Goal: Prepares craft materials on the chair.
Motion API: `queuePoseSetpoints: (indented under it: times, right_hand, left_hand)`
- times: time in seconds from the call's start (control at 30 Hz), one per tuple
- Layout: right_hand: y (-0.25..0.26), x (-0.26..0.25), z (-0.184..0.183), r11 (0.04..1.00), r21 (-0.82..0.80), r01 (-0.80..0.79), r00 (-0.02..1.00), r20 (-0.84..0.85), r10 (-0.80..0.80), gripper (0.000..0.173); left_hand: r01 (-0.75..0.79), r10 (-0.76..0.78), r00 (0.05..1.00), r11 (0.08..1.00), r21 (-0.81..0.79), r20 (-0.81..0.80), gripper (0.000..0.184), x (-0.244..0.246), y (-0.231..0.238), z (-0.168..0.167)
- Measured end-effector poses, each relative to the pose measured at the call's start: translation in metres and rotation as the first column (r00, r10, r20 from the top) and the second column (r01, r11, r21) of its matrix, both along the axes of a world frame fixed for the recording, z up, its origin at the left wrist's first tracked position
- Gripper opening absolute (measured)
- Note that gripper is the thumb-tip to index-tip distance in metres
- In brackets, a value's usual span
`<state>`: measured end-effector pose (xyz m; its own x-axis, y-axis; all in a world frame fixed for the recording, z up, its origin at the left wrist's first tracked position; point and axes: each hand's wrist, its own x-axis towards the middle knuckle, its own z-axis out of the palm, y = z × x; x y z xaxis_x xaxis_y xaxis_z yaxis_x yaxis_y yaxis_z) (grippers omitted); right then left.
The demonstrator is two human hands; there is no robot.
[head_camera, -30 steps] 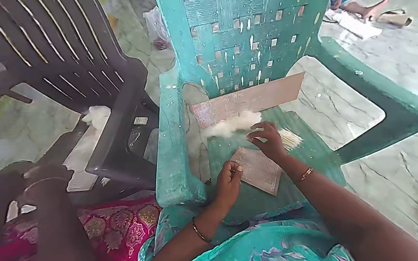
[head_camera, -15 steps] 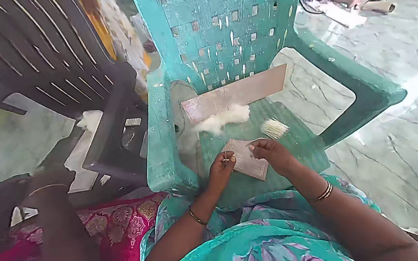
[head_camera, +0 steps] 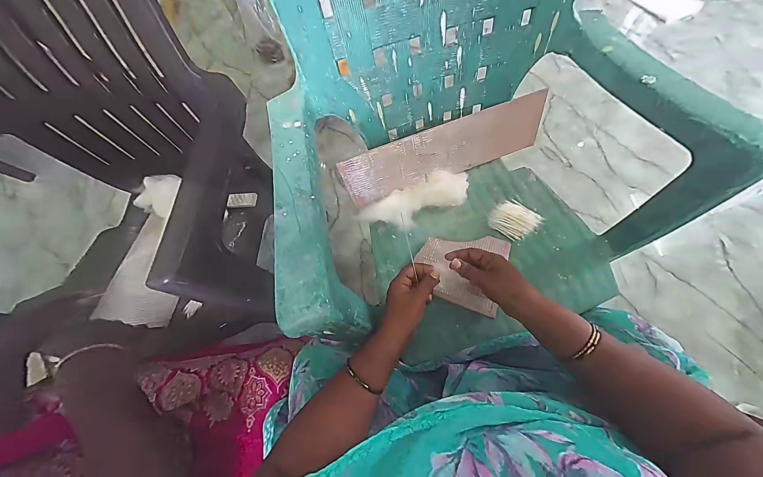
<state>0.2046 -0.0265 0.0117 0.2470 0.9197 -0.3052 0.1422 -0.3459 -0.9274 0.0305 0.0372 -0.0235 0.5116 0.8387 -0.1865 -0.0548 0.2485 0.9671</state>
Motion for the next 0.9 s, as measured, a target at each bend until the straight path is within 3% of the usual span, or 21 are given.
queuePoseSetpoints:
  times: [0.2,0.33,0.47,0.6,0.9]
  right_hand:
    - [0.001,0.005,-0.007,0.997,0.057,0.043,0.997,-0.073,-0.039,0.006]
    - [0.002,0.013,-0.004,0.996,0.072,0.051,0.993,-0.112,-0.043,0.004]
    - [-0.001,0.009,-0.001,0.998,0.064,0.012,0.987,-0.16,-0.002,0.003]
    - [-0.001,0.006,-0.002,0.999,0.047,-0.019,0.981,-0.192,0.028,0.004]
    - [-0.004,0.013,-0.002,1.0,0.029,-0.005,0.988,-0.156,0.009,0.006]
  left_hand:
    - [0.008,-0.008,1.0,0.998,-0.06,-0.007,0.003,0.003,-0.002,0.004]
    - [0.033,-0.033,0.999,0.995,-0.092,0.0,0.003,0.003,-0.002,0.005]
    - [0.126,-0.113,0.989,0.982,-0.143,0.092,0.019,0.002,-0.002,0.005]
    - [0.141,-0.129,0.987,0.98,-0.139,0.095,0.009,0.004,-0.003,0.002]
    - [0.086,-0.081,0.995,0.992,-0.095,0.049,0.009,0.006,-0.003,0.0]
